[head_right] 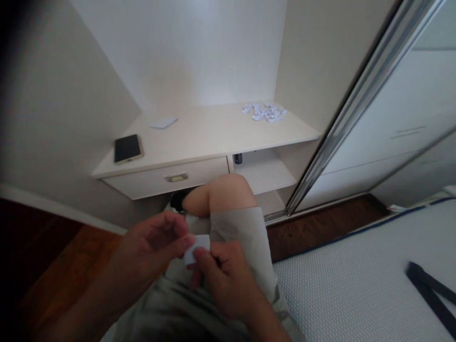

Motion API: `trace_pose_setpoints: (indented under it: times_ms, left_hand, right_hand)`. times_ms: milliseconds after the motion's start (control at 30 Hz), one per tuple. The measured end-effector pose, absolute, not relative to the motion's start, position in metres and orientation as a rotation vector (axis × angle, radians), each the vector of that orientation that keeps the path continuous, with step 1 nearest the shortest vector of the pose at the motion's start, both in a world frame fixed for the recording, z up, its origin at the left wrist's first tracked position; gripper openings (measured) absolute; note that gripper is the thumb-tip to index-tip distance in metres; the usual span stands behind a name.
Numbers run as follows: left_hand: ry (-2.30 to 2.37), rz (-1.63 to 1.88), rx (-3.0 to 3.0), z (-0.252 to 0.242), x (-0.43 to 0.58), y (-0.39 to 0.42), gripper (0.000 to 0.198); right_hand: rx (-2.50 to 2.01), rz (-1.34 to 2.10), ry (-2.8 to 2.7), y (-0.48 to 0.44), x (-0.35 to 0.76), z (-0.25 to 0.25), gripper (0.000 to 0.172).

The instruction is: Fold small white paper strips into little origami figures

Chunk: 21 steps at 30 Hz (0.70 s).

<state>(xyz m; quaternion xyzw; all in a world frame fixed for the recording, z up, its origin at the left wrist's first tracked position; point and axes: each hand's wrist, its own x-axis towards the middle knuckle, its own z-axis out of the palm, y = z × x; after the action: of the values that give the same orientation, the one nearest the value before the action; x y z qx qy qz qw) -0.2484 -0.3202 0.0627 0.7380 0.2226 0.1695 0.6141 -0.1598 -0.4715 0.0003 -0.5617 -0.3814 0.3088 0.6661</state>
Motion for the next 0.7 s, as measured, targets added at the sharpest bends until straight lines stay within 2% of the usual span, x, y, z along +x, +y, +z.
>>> trace_pose_setpoints:
  times_ms: [300, 467, 700]
  left_hand:
    - [0.427, 0.557, 1.673, 0.069, -0.288, -0.391, 0.019]
    - [0.368, 0.545, 1.615, 0.071, -0.288, -0.412, 0.021]
    - [0.375, 0.449, 1.485, 0.070, -0.281, -0.412, 0.026]
  right_hand:
    - [-1.010, 0.720, -0.767, -0.522, -0.213, -0.001, 0.045]
    - [-0.910, 0.709, -0.687, -0.529, -0.226, -0.001, 0.046]
    - [-0.943, 0.677, -0.669, -0.529, -0.223, -0.001, 0.056]
